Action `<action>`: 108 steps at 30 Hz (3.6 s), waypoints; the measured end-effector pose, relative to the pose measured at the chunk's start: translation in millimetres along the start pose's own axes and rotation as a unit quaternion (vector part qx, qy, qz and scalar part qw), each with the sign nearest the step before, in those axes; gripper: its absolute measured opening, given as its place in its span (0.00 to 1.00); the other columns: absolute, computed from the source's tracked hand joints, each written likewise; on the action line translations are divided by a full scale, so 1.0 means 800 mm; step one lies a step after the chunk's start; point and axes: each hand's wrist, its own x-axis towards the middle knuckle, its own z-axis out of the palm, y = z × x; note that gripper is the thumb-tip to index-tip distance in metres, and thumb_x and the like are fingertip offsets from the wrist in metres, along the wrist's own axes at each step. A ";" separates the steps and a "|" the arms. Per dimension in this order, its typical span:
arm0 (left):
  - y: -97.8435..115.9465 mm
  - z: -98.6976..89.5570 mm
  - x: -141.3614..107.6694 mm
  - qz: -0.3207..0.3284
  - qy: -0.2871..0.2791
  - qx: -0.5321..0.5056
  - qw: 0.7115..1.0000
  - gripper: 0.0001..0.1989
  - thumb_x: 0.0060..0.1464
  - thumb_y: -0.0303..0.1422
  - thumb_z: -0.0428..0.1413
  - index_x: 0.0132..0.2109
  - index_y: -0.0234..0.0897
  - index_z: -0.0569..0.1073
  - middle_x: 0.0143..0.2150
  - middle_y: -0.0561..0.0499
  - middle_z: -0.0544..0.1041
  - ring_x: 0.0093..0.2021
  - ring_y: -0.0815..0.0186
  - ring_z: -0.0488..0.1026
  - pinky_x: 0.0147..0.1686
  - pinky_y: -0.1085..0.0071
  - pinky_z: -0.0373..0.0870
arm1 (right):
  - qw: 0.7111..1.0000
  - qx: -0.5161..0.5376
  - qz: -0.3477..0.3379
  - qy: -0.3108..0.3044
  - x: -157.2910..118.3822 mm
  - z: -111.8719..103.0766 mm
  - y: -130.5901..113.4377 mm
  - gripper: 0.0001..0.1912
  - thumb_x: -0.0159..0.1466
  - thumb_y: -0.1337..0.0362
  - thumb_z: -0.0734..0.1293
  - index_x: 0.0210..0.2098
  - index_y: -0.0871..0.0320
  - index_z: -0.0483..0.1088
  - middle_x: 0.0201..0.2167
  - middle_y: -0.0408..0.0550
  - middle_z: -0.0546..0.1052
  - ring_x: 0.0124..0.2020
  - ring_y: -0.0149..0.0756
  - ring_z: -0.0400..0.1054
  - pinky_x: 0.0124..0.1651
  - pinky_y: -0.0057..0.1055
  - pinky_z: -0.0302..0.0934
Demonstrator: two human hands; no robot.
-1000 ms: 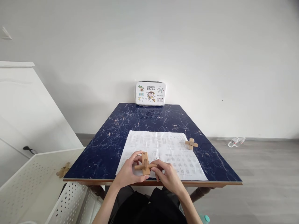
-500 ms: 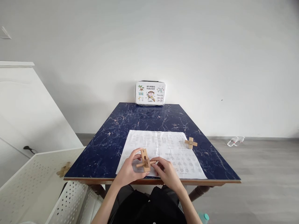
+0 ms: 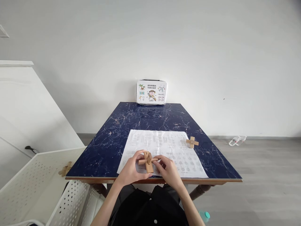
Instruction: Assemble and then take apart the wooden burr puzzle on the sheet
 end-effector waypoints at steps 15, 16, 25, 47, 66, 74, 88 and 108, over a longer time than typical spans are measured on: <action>-0.015 0.008 -0.003 0.044 0.014 0.108 0.993 0.43 0.51 0.38 0.69 0.70 0.51 0.59 0.55 0.48 0.72 0.54 0.55 0.73 0.55 0.60 0.73 | 0.998 0.064 0.015 -0.020 0.000 -0.006 -0.001 0.20 0.73 0.45 0.62 0.40 0.56 0.72 0.29 0.45 0.75 0.27 0.36 0.67 0.30 0.32 0.58; -0.015 0.008 -0.002 0.053 0.011 0.110 0.992 0.43 0.51 0.37 0.69 0.70 0.51 0.59 0.57 0.47 0.71 0.54 0.55 0.73 0.55 0.60 0.73 | 0.996 0.081 0.017 -0.023 0.001 -0.006 0.001 0.20 0.73 0.45 0.63 0.43 0.55 0.72 0.29 0.45 0.75 0.28 0.37 0.68 0.31 0.32 0.60; -0.015 0.008 0.004 0.081 0.029 0.112 0.990 0.43 0.47 0.35 0.70 0.68 0.49 0.62 0.64 0.46 0.71 0.59 0.52 0.73 0.60 0.58 0.72 | 0.987 0.159 0.021 -0.011 0.002 -0.009 0.007 0.19 0.72 0.45 0.64 0.43 0.55 0.72 0.28 0.46 0.77 0.31 0.40 0.72 0.36 0.35 0.63; -0.015 -0.001 0.000 0.073 0.027 0.051 0.996 0.11 0.61 0.38 0.64 0.50 0.46 0.80 0.72 0.46 0.64 0.63 0.50 0.72 0.58 0.57 0.77 | 0.984 0.172 0.035 0.007 0.002 -0.009 0.007 0.22 0.71 0.42 0.65 0.46 0.55 0.71 0.29 0.47 0.78 0.28 0.38 0.69 0.33 0.34 0.64; -0.023 -0.046 0.032 -0.019 0.185 0.001 0.983 0.22 0.61 0.51 0.61 0.54 0.40 0.77 0.49 0.45 0.84 0.50 0.49 0.82 0.49 0.57 0.82 | 0.975 0.182 0.080 0.098 0.004 -0.005 0.011 0.26 0.67 0.36 0.66 0.44 0.54 0.70 0.31 0.49 0.76 0.25 0.38 0.66 0.24 0.34 0.64; -0.082 -0.116 0.111 -0.038 0.171 0.138 0.975 0.30 0.55 0.55 0.60 0.55 0.38 0.74 0.47 0.42 0.85 0.46 0.49 0.84 0.46 0.58 0.81 | 0.973 0.192 0.089 0.091 0.012 -0.006 0.013 0.28 0.64 0.35 0.67 0.42 0.54 0.70 0.30 0.49 0.76 0.26 0.39 0.67 0.24 0.34 0.64; -0.103 -0.131 0.145 -0.017 0.093 0.224 0.970 0.31 0.56 0.53 0.58 0.58 0.37 0.71 0.41 0.45 0.85 0.33 0.56 0.83 0.35 0.64 0.77 | 0.959 0.264 0.097 0.033 0.163 -0.034 0.040 0.26 0.54 0.42 0.76 0.35 0.55 0.69 0.28 0.47 0.79 0.26 0.34 0.68 0.25 0.29 0.58; -0.100 -0.103 0.164 0.119 0.130 0.279 0.944 0.19 0.71 0.43 0.44 0.60 0.38 0.68 0.56 0.40 0.74 0.56 0.53 0.73 0.58 0.57 0.68 | 0.960 0.275 0.054 -0.020 0.203 -0.010 0.070 0.24 0.56 0.41 0.73 0.38 0.53 0.70 0.27 0.41 0.76 0.24 0.30 0.65 0.25 0.27 0.55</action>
